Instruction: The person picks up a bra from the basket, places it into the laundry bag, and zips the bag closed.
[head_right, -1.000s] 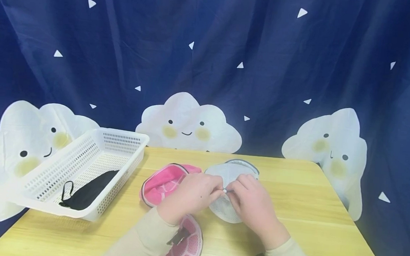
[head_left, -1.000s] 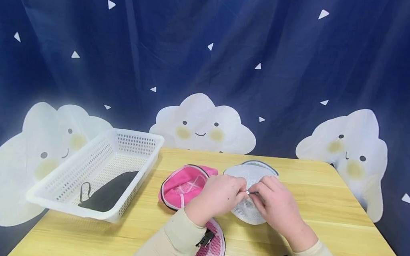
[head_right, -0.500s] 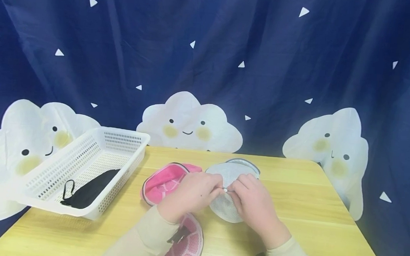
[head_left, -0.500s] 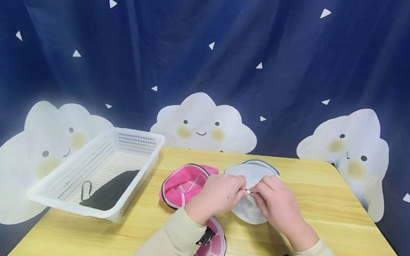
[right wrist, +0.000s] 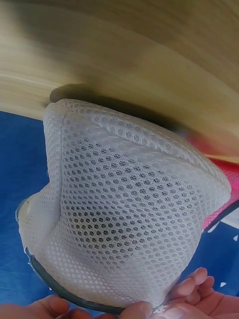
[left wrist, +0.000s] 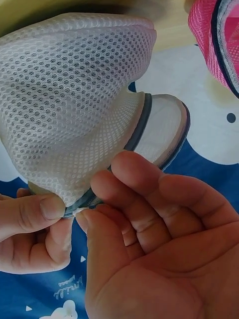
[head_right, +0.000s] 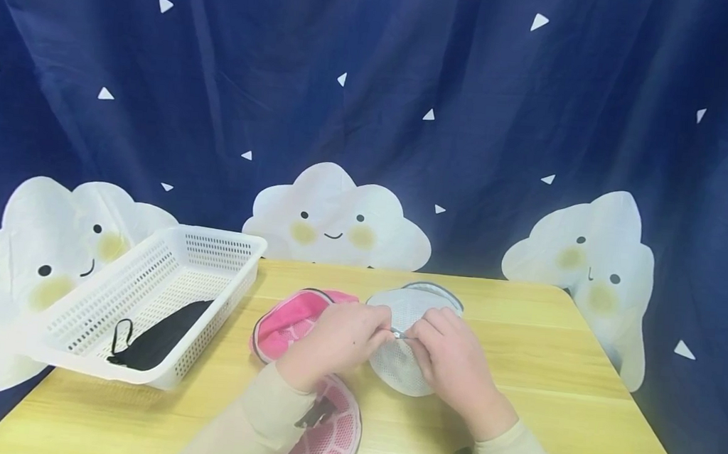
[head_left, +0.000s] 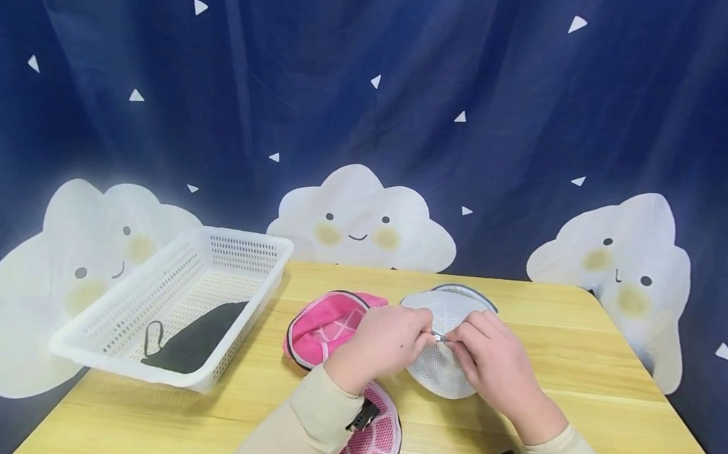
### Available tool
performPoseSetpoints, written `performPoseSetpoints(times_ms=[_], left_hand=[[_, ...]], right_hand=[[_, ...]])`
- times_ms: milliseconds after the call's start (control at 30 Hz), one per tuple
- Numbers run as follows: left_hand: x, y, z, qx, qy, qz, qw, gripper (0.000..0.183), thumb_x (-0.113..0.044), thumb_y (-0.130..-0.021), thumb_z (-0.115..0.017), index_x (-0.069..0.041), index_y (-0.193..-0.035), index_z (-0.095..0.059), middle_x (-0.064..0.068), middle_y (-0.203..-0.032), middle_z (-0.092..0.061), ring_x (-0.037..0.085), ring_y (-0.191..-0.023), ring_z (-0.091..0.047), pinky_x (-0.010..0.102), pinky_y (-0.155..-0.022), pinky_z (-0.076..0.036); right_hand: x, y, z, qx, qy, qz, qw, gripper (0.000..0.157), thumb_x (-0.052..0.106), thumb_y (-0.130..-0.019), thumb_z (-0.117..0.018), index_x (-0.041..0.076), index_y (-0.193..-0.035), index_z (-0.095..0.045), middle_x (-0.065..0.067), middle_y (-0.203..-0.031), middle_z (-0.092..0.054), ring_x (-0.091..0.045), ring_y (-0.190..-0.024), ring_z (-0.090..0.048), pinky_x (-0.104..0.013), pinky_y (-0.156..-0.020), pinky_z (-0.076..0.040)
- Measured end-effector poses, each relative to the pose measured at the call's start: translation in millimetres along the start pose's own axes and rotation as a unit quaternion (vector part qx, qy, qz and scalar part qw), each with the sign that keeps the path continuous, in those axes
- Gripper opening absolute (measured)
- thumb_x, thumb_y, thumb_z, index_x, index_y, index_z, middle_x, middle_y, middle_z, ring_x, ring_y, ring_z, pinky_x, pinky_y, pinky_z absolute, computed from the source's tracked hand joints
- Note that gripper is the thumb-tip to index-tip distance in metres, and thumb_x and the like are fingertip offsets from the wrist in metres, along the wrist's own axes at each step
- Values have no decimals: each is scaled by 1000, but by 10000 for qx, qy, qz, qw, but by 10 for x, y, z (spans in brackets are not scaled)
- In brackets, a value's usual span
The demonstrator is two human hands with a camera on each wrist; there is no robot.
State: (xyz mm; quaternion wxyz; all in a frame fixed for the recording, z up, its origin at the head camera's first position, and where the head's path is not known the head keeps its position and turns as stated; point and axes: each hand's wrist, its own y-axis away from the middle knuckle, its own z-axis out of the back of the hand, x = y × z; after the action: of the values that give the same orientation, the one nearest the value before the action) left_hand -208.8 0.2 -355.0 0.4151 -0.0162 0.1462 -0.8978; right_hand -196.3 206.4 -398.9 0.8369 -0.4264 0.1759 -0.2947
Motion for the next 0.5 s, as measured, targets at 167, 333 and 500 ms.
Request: performPoseSetpoints(times_ms=[167,333,500], left_hand=[[0,-4,19,71,31,32,10000,25,-39,-96,-69,-23,-82,-56,-12,-63,-48,7,-58,-47,26,-51,-37],[26,-9,29,129,15,119,9998,23,-37,-97,-69,-22,-84,-56,-11,-63,-48,8,-57,-46,26,-52,-37],[43,5,42,122,71,141,9998,23,-35,-96,-70,-22,-84,-55,-10,-63,-47,8,-56,-45,26,-52,-37]], right_hand=[[-8,2,3,-13,-2,17,10000,19,23,-99,-57,13,-85,-66,6,-85,-57,-17,-75,-50,-28,-69,-40],[-15,-5,21,-22,-96,-18,9999,12,19,-94,-61,12,-86,-66,5,-86,-59,-18,-76,-51,-30,-70,-41],[-10,-9,29,-12,-120,-56,9999,5,15,-91,-66,12,-87,-66,5,-87,-60,-18,-77,-52,-31,-70,-42]])
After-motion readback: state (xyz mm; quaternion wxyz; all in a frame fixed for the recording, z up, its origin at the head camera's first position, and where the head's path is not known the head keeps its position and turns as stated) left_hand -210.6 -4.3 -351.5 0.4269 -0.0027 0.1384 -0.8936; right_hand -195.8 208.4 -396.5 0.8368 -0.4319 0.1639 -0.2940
